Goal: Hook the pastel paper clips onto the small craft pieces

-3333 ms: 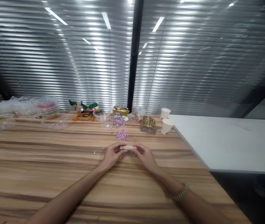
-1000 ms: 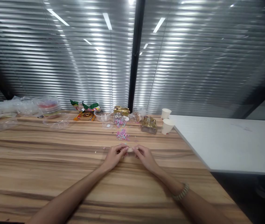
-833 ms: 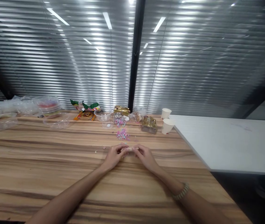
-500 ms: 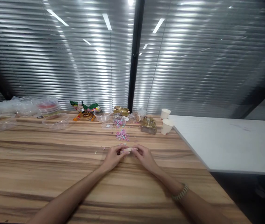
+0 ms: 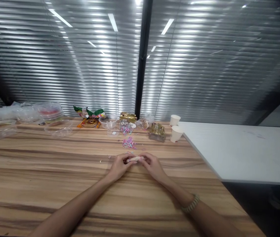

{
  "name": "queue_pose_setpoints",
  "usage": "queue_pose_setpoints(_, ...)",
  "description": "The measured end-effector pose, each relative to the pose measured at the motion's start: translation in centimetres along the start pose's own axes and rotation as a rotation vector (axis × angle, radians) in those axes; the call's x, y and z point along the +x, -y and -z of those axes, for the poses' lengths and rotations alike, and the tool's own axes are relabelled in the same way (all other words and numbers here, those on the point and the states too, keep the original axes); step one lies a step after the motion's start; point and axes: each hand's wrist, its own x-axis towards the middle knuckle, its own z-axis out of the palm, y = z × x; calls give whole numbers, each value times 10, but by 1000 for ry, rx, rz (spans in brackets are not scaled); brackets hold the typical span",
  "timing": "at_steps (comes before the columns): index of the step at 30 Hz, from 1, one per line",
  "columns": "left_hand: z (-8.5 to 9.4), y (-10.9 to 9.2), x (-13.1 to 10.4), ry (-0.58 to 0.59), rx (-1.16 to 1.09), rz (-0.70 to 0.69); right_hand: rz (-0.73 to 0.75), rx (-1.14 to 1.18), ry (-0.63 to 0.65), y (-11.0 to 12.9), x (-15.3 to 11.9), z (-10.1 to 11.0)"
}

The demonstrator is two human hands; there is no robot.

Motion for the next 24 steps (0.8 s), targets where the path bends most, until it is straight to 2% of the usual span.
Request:
queue_pose_setpoints(9,1,0,0,-2,40,-24,-8,5,-6,-1,1,-1)
queue_pose_setpoints(15,-1,-1,-1,-28,16,47,-16,40,11,2,0,0)
queue_pose_setpoints(24,-1,-1,0,-6,10,72,-14,-1,29,1,-1,0)
